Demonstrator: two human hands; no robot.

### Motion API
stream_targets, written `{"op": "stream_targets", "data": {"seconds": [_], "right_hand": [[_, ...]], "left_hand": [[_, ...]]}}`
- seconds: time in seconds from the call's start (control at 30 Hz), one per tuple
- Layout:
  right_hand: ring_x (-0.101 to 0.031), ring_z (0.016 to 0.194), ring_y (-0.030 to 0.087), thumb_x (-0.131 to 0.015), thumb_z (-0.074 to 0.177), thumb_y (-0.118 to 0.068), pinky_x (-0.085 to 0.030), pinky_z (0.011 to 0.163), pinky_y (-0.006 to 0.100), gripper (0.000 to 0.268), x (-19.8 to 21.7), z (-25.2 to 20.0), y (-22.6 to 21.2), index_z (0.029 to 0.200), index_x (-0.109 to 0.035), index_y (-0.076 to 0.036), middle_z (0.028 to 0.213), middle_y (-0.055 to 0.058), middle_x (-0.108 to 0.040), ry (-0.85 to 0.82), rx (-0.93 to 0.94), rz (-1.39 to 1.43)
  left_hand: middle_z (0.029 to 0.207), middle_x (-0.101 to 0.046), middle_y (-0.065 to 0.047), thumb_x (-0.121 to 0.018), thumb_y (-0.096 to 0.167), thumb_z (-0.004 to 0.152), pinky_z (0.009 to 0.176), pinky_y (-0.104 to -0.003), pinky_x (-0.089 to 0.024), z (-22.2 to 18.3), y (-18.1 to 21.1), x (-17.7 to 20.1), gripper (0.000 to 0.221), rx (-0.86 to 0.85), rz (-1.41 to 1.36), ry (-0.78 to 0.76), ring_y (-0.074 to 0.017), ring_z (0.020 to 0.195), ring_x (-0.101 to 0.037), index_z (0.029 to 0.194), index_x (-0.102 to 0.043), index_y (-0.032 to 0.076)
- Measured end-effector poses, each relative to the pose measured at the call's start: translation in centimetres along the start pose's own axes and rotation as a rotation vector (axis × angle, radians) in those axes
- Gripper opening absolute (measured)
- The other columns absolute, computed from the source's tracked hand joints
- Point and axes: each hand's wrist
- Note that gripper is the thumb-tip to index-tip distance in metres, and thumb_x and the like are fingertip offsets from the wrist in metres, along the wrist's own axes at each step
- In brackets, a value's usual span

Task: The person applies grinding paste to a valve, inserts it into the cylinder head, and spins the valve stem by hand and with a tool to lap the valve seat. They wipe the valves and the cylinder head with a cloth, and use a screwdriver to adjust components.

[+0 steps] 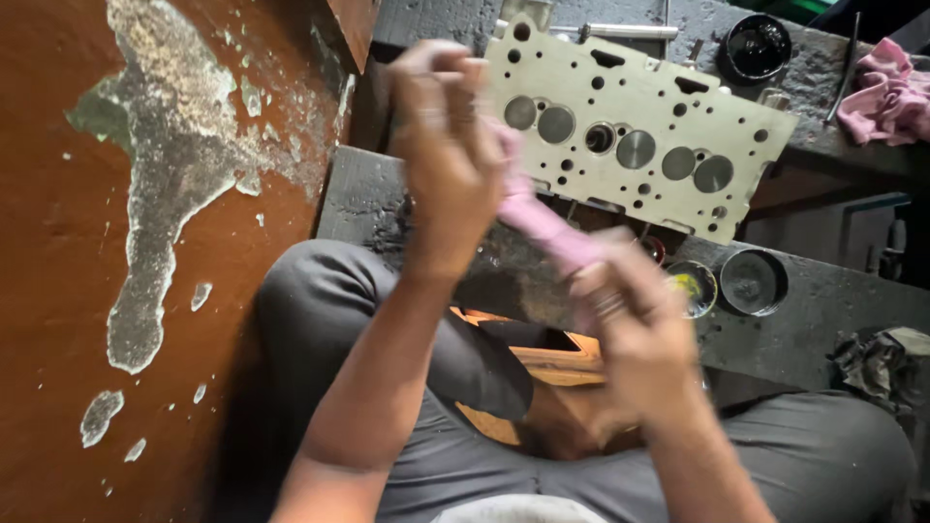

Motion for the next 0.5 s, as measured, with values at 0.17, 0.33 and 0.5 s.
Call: {"op": "stream_targets", "data": {"seconds": [0.17,0.33,0.5], "right_hand": [[-0.067,0.113,0.019,-0.051,0.109,-0.006,-0.054,0.106,0.033,0.031,1.5,4.5,-2.6,0.138,-0.063,-0.005,0.124,0.010,-0.070,0.157,0.199,0.501],[-0.063,0.107,0.018,-0.059,0.105,-0.004,-0.053,0.094,0.029,0.029,3.4,7.9,-2.2,0.133,-0.066,-0.007,0.120,0.010,-0.066,0.245,0.359,-0.317],[-0.069,0.090,0.026,-0.074,0.105,-0.005,-0.055,0.081,0.038,0.020,3.6,11.4,0.4,0.123,-0.075,-0.013,0.104,0.015,-0.068,0.182,0.439,-1.146]], "left_hand": [[0.108,-0.063,-0.008,-0.059,0.005,0.101,0.096,-0.044,-0.047,-2.2,2.6,-2.8,0.026,-0.254,0.251,-0.599,-0.0224,0.104,-0.057,0.126,-0.056,0.011],[0.113,-0.060,-0.014,-0.065,0.004,0.089,0.101,-0.045,-0.046,-0.5,1.9,-1.0,0.027,-0.312,0.044,-0.481,-0.0305,0.113,-0.055,0.115,-0.056,0.005],[0.112,-0.062,-0.008,-0.060,-0.003,0.096,0.073,-0.028,-0.057,1.0,-0.5,1.0,0.021,0.133,0.140,-0.106,-0.0135,0.090,-0.066,0.116,-0.060,0.004]]}}
Point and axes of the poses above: each hand's wrist, its own z-axis towards the middle knuckle, its own x-axis out of the back of the hand, y = z × x
